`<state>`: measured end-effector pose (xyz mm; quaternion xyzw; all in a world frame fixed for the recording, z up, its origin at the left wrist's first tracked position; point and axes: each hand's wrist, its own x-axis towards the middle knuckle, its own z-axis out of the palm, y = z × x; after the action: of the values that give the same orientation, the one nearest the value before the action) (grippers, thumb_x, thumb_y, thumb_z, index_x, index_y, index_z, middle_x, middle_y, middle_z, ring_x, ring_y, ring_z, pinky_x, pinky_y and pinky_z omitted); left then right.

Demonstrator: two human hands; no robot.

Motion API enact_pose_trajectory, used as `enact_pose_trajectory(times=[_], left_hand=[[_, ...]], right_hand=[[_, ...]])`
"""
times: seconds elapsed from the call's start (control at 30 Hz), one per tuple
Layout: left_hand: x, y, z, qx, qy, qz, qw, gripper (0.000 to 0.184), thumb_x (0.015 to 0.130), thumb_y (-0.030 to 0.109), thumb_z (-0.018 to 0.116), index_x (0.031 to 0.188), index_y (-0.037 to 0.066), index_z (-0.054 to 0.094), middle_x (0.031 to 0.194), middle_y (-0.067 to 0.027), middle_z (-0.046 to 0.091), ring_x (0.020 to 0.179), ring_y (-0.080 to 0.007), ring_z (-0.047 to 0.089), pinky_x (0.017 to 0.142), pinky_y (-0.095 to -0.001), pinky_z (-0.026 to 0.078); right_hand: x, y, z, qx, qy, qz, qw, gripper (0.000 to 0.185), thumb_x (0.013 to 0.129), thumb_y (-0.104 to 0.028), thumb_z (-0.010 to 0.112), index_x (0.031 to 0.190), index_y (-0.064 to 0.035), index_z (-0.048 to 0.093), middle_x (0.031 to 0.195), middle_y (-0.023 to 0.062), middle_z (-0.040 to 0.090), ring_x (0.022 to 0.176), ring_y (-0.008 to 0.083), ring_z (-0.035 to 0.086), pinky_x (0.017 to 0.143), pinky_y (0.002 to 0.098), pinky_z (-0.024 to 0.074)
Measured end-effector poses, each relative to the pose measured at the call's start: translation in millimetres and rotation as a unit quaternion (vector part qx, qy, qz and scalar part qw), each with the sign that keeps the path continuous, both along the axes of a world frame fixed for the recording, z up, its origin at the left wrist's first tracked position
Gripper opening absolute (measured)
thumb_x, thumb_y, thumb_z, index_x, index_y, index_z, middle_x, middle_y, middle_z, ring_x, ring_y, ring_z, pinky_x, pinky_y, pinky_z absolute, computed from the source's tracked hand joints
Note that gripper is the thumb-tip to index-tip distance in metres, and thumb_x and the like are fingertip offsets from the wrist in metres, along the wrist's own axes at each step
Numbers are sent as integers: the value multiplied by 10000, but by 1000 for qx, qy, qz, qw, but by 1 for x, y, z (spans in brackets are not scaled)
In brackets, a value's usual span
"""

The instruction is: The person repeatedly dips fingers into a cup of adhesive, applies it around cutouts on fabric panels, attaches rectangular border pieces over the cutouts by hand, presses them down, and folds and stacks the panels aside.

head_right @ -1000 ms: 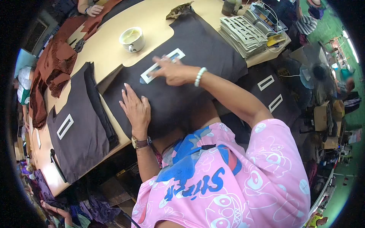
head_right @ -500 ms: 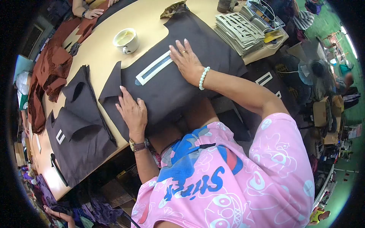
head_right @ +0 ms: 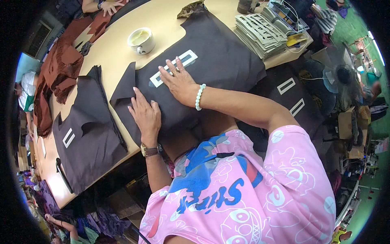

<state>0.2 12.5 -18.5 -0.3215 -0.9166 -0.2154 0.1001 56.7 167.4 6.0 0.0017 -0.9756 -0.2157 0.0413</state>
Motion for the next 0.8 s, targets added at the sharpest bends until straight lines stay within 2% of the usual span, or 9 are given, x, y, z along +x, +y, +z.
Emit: enact_pose_trajectory(times=[0.17,0.27,0.37,0.47,0.57,0.67,0.7,0.77,0.8], left_hand=[[1,1,0,-11,-7,3,1000,720,875,340,498,1413,-20,183,1429,-209,297,1259,-424,349,1053,-545,213],[1,1,2,-11,-9,5,1000,772,867,412,521,1414,-18,185,1425,-210,303,1260,-424,348,1053,-544,214],[1,2,3,-6,5,5,1000,785,838,383,548,1393,-56,208,1396,-216,347,1240,-430,366,1040,-554,230],[2,2,3,-8,8,3,1000,788,835,382,553,1393,-57,210,1392,-217,353,1236,-435,369,1041,-555,228],[2,2,6,-31,-18,7,999,784,857,405,539,1414,-21,189,1426,-210,304,1265,-421,344,1055,-538,216],[2,2,3,-4,22,3,1000,790,827,372,564,1392,-55,214,1370,-223,379,1211,-445,391,1034,-559,238],[2,1,3,-10,14,6,1000,787,838,384,554,1399,-44,206,1386,-221,356,1226,-438,379,1041,-550,231],[3,2,5,-24,-4,9,1000,781,859,407,534,1414,-22,190,1418,-218,312,1257,-426,354,1056,-534,218],[3,2,5,-22,-6,10,1000,781,858,406,534,1413,-22,191,1416,-219,314,1255,-427,355,1055,-534,219]], right_hand=[[-2,-5,5,-99,-3,52,994,503,880,-228,438,1368,-128,369,1441,131,282,1328,379,241,1039,630,159],[-1,-6,14,-109,-31,36,993,497,893,-253,433,1370,-123,380,1463,143,256,1349,399,196,1044,644,98],[-8,-4,5,-68,-13,-12,998,492,894,-253,434,1368,-133,384,1462,148,259,1347,400,203,1042,644,103],[-10,-4,-2,-121,15,16,992,509,884,-251,460,1376,-149,376,1463,152,257,1346,403,206,1035,646,127],[-5,4,5,-200,-20,43,979,471,862,-224,491,1325,-154,450,1448,159,279,1339,401,223,1025,647,159],[-8,34,40,-363,-136,-22,921,393,873,-153,442,1259,-175,515,1437,166,287,1321,400,258,1016,635,197],[-9,41,47,-341,-102,-78,931,368,863,-136,448,1216,-105,544,1414,170,318,1314,390,272,1020,629,196],[-9,53,26,-159,0,-132,978,376,858,-137,456,1216,-57,535,1403,166,331,1311,381,276,1026,624,193],[-9,57,10,-65,50,-159,984,382,856,-137,460,1216,-33,530,1397,164,338,1310,376,278,1028,622,191]])
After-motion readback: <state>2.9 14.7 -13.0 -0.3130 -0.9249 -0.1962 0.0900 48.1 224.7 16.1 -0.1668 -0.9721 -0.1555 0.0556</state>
